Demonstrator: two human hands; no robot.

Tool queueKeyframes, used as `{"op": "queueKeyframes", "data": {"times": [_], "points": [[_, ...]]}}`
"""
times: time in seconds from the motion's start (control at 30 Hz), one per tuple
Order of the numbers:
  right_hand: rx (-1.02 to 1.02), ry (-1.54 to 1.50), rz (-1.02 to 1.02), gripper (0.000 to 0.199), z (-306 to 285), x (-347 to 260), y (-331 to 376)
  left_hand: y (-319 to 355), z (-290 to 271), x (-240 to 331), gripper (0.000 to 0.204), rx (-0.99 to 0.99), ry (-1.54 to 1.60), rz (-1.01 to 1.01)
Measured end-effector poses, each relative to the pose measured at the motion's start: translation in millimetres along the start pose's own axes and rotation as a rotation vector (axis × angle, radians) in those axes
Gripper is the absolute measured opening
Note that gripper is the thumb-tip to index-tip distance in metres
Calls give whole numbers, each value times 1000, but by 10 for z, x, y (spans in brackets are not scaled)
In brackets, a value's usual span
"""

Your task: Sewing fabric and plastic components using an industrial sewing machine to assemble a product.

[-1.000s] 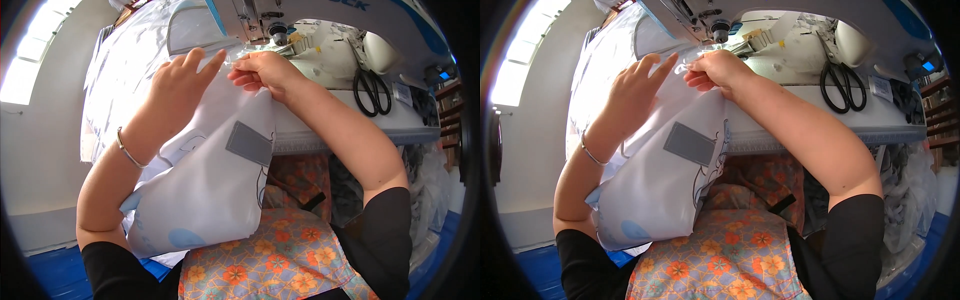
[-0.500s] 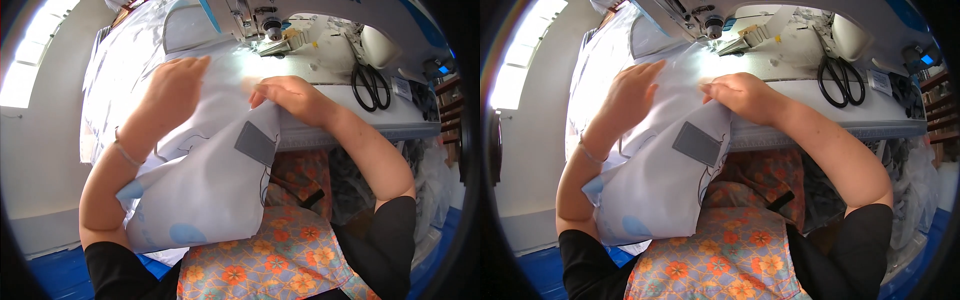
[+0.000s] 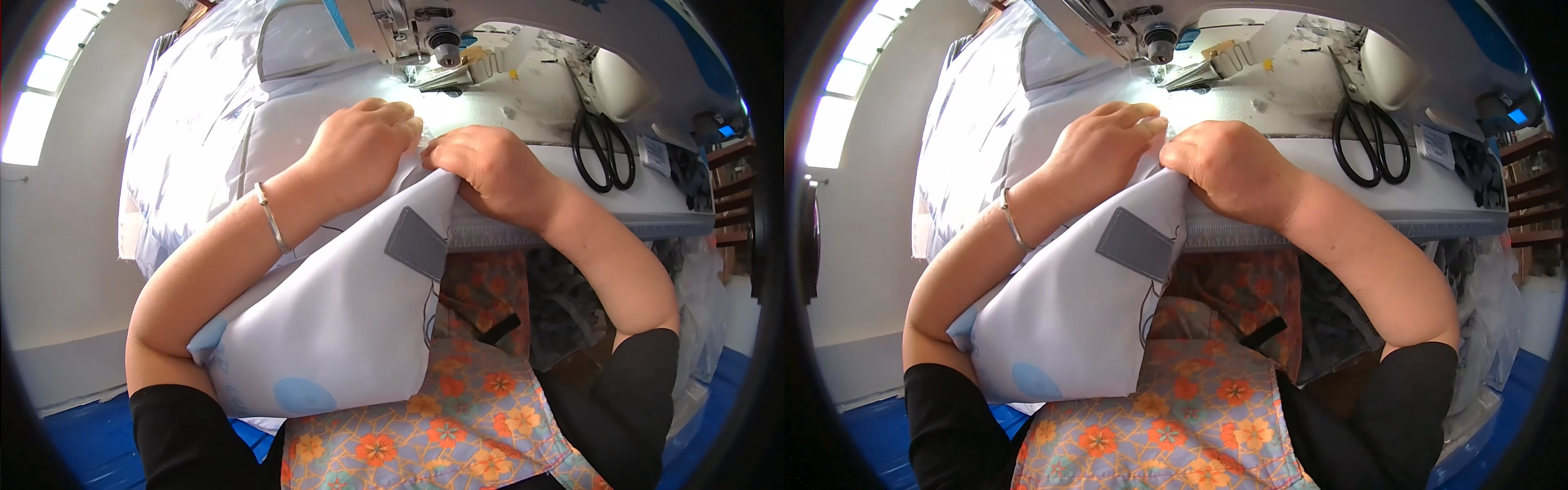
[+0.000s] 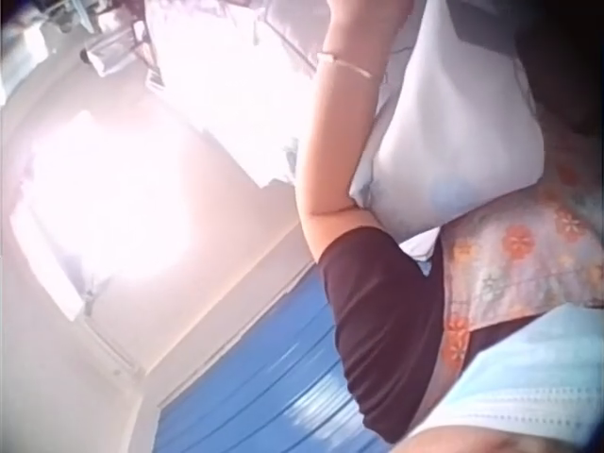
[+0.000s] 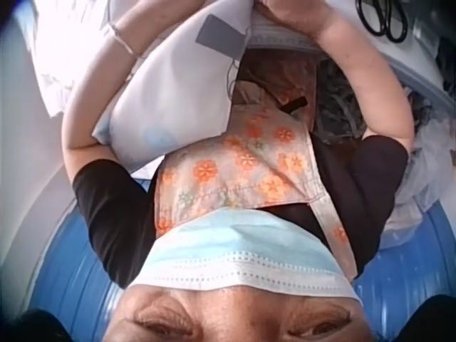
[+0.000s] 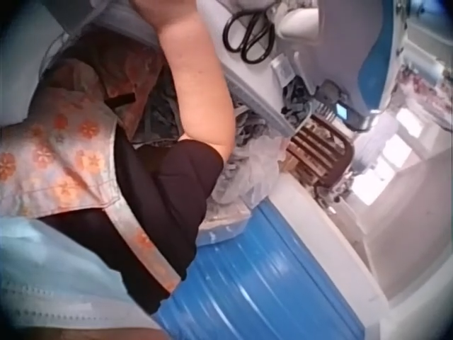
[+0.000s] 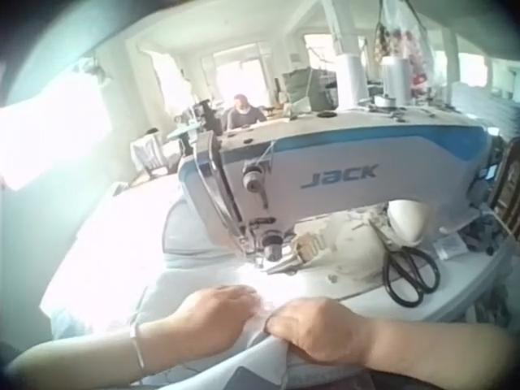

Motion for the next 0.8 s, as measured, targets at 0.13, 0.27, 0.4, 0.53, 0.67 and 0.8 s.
{"op": "queueKeyframes", "data": {"times": [0.13,0.27,0.4,0.53,0.67,0.8], "points": [[-49,19,8,27,-3,48,-7,-52,17,-34,13,-104,54,-84],[-59,44,28,29,-8,109,-35,-135,28,-103,15,-191,16,-53],[-33,46,19,32,41,234,-77,-231,29,-175,17,-391,-95,-12],[28,94,-1,34,120,315,-150,-338,-38,-265,20,-554,-126,-3],[85,83,11,35,141,337,-183,-387,-237,-185,27,-485,-89,-23],[321,313,-93,38,133,198,-216,1,-560,-209,48,-247,-147,33]]}}
Point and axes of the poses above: each hand's wrist, its own y-axis away from the middle knuckle, its own z-axis out of the palm, x = y × z, the point moved 3 cm from there along -y, towards the middle knuckle, and after that the axes turned 5 degrees about -z, right-handed, at the moved point
